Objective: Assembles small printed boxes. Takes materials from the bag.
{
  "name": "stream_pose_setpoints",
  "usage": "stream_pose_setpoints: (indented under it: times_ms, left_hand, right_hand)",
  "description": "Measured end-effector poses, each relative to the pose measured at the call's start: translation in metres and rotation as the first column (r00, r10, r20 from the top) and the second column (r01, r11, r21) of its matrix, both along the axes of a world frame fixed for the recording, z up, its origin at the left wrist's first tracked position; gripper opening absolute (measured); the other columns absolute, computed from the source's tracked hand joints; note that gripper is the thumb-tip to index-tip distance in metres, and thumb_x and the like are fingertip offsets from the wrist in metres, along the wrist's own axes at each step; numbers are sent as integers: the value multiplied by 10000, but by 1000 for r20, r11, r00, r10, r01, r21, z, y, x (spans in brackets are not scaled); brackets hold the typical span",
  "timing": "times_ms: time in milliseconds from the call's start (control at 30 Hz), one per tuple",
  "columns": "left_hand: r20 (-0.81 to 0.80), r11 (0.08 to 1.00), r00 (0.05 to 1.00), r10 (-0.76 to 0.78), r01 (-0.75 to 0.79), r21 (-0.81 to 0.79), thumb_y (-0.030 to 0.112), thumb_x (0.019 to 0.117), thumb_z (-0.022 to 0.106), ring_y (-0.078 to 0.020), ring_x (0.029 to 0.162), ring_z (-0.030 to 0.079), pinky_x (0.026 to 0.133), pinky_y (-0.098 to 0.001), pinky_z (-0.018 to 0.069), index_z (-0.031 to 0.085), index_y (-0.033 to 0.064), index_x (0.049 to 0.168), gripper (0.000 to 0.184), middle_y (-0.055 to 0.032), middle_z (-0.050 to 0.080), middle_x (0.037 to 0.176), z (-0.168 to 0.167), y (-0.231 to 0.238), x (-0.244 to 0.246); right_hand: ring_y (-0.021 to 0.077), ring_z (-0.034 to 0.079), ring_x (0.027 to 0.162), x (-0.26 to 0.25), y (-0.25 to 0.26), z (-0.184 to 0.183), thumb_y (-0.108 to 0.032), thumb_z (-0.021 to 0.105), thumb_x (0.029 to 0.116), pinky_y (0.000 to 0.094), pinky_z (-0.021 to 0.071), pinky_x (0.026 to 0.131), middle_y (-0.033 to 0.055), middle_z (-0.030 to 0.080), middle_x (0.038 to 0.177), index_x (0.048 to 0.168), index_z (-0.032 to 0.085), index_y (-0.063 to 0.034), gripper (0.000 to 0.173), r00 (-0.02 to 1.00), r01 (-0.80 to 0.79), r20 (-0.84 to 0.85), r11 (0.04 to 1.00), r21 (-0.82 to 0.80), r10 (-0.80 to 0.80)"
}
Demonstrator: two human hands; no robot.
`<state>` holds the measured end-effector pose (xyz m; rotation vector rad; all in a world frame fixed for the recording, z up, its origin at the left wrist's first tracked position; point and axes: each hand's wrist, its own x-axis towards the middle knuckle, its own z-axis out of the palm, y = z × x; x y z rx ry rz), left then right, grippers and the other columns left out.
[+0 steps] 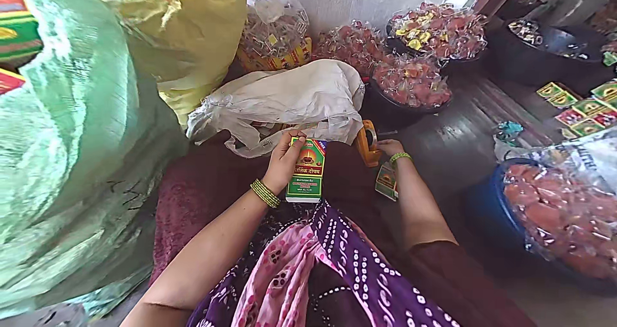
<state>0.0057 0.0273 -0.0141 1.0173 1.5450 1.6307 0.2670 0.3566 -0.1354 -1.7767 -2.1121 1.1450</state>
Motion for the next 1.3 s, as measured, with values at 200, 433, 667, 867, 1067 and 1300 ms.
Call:
stream_pose_setpoints:
  times_ms: [200, 433, 667, 867, 1067, 1300]
  left_hand:
    - [-14, 1000, 1000, 7, -7, 14, 254, 1092, 416, -181, 807, 719, 719, -364, 629, 567, 122, 1271, 270, -79, 711, 971, 3, -3, -2]
    - [2, 999, 1000, -9, 9, 40, 255, 1088, 429, -186, 799, 722, 721, -374, 632, 563, 125, 1271, 261, -80, 713, 959, 3, -4, -2]
    - [-17, 1000, 1000, -9, 10, 22, 248, 1093, 422, -173, 783, 721, 709, -361, 631, 560, 134, 1274, 255, -67, 716, 944, 2, -3, 0]
    - [-199, 997, 980, 26, -11, 74, 257, 1060, 507, -186, 981, 684, 855, -409, 603, 592, 95, 1246, 261, -99, 642, 1166, -4, 1, -3]
    - [-345, 995, 937, 48, -16, 95, 303, 1062, 511, -183, 1099, 648, 924, -413, 580, 639, 115, 1173, 253, -87, 628, 1228, -12, 7, -3]
    - [-316, 995, 949, 12, 20, 99, 401, 992, 656, -180, 1054, 673, 913, -392, 597, 624, 77, 1197, 385, -111, 636, 1223, -7, 1, -5]
  right_hand:
    - [256, 635, 1097, 9, -32, 35, -270, 817, 867, 472, 486, 968, 159, 684, 1245, 1211, 732, -68, 408, 987, 162, 5, 982, -98, -162]
    - [223, 605, 861, 20, -41, 0, -413, 734, 939, 455, 497, 832, 142, 678, 1072, 1229, 699, -53, 464, 992, 126, 47, 986, -106, -121]
    - [351, 622, 1243, 8, -66, 11, -294, 602, 983, 607, 469, 1023, 177, 682, 1283, 1188, 723, -70, 327, 880, -1, 471, 992, 125, -58]
    - [266, 668, 1087, -8, -79, 29, -267, 668, 992, 462, 527, 974, 175, 699, 1177, 1202, 698, -17, 327, 982, -42, -176, 987, 156, 70]
    - [257, 642, 1199, -75, -192, 131, -125, 585, 1008, 433, 544, 1029, 147, 630, 1380, 1148, 691, 15, 225, 373, -263, -918, 964, 36, 137]
    - [223, 667, 1098, -124, -227, 133, -116, 598, 1012, 374, 558, 969, 171, 701, 1195, 1121, 719, 54, 236, 372, -336, -925, 940, -62, 72]
